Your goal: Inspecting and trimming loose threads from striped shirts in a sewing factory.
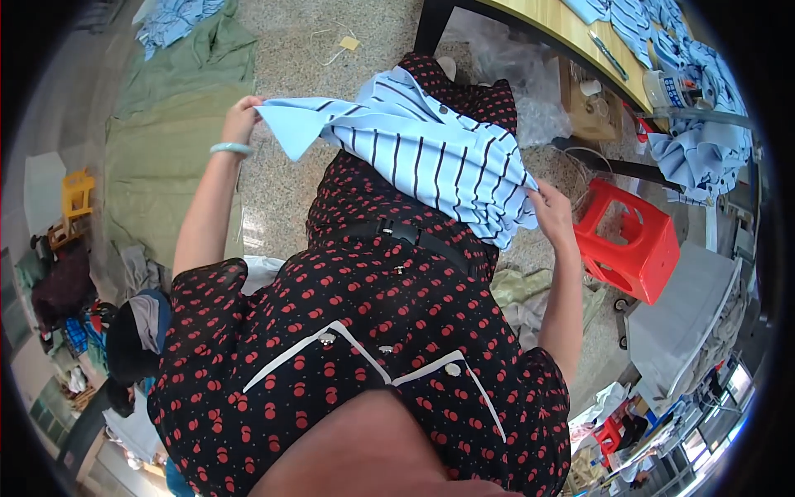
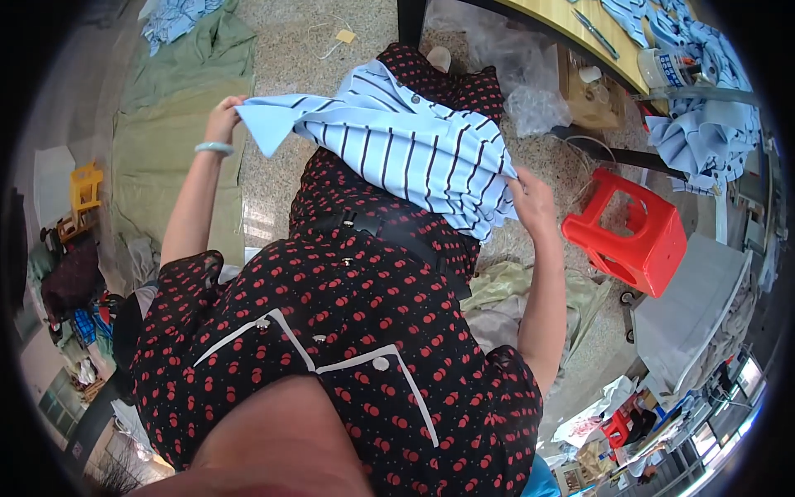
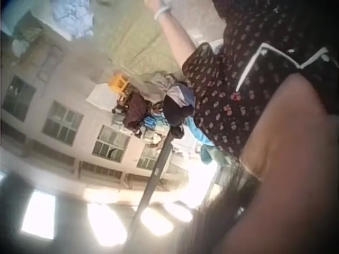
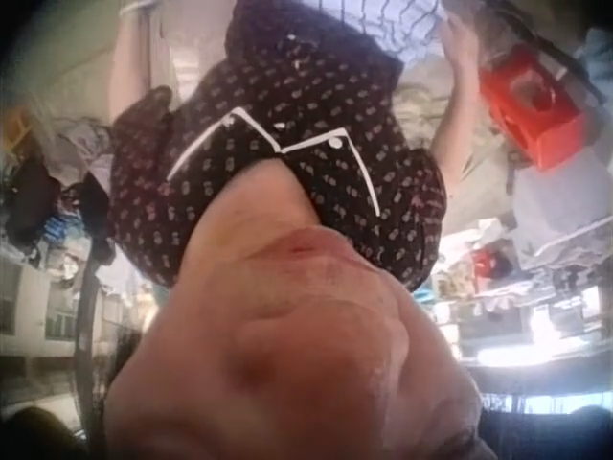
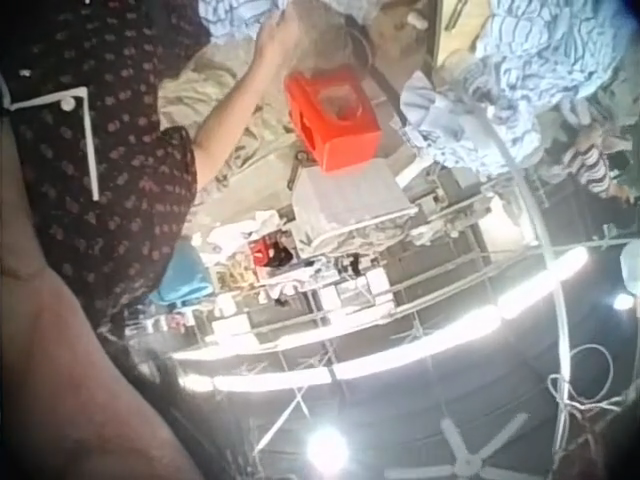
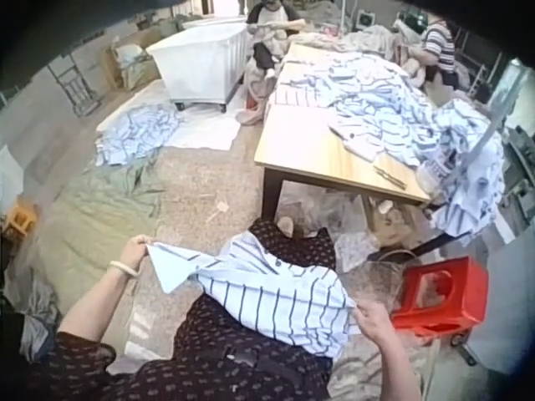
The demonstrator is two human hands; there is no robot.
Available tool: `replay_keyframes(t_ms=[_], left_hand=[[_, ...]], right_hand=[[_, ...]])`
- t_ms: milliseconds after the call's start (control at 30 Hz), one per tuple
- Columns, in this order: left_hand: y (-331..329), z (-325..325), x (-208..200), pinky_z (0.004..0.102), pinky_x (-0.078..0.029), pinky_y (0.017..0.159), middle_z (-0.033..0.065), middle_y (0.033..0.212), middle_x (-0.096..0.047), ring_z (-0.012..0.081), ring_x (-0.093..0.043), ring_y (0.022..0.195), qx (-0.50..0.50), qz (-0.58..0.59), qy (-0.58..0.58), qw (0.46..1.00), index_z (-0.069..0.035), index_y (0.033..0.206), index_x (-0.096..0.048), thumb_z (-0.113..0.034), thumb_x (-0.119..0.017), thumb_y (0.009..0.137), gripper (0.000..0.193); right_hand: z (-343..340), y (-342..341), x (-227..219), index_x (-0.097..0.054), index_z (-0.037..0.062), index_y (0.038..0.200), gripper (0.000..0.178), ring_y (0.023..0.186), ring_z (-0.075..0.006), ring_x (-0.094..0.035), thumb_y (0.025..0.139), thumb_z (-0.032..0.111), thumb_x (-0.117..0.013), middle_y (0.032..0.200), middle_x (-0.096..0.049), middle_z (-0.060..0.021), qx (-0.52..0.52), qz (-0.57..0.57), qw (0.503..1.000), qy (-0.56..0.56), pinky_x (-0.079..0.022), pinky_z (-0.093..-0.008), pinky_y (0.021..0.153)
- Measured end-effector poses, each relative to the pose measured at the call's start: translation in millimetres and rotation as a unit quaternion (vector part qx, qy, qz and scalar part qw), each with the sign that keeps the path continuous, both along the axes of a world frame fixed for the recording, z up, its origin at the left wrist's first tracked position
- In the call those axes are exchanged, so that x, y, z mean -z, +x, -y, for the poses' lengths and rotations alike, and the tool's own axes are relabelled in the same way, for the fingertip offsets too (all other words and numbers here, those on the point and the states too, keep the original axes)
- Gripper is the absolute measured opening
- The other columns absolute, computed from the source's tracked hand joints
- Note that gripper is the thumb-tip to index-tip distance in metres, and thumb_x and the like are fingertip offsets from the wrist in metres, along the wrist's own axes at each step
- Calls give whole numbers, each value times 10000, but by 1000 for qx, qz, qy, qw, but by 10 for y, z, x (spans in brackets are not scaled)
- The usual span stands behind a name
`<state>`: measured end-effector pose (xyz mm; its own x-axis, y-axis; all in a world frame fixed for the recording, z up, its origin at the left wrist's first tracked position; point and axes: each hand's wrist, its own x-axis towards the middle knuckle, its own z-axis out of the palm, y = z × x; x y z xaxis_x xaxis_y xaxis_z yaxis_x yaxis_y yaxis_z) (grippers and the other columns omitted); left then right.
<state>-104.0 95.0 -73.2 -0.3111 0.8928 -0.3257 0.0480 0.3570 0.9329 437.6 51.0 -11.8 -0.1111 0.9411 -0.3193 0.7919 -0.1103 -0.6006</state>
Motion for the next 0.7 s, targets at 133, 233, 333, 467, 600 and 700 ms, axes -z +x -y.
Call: replay_keyframes(t_ms=[133,233,333,467,600,700], left_hand=[[-144,294,-315,290,-429,769,78,952,-588,146,-529,870,86,-13,7,996,-54,815,-582,-30,-450,784,138],[-240,601,-140,329,-424,811,137,973,-592,208,-536,941,418,-302,-215,830,-43,946,-596,-27,-464,769,221],[-220,670,101,369,-422,803,177,952,-572,294,-541,934,478,-429,-167,748,-33,943,-584,-17,-464,744,233],[829,-77,-311,369,-433,754,149,928,-549,333,-526,870,331,-422,76,841,-33,917,-568,-40,-517,740,184],[1900,-445,-339,373,-435,754,143,971,-527,318,-517,897,488,-356,255,755,-37,984,-522,-86,-558,708,282],[2256,-510,-181,382,-432,775,162,973,-509,321,-512,922,547,-338,365,673,-37,1043,-488,-98,-543,681,372]], right_hand=[[42,29,-138,-583,21,960,212,719,-196,-554,790,138,-536,763,-582,-136,5,9,999,33,-426,-289,670],[-55,-6,-162,-581,10,956,205,763,-250,-569,779,105,-539,819,-592,-146,-95,127,985,-69,-437,-308,690],[-250,-194,-192,-575,14,984,224,836,-294,-570,774,80,-530,907,-595,-153,-122,113,982,93,-449,-324,730],[-531,-851,-159,-563,20,1015,256,899,-290,-562,764,52,-520,966,-584,-151,-165,-112,970,138,-437,-333,795],[-547,-1445,-33,-578,38,964,282,772,-308,-554,696,124,-604,783,-588,-131,-308,-99,927,190,-407,-404,711],[-496,-1508,9,-528,50,612,81,673,-299,-547,660,108,-559,618,-548,-133,-323,-95,906,256,-397,-412,649]])
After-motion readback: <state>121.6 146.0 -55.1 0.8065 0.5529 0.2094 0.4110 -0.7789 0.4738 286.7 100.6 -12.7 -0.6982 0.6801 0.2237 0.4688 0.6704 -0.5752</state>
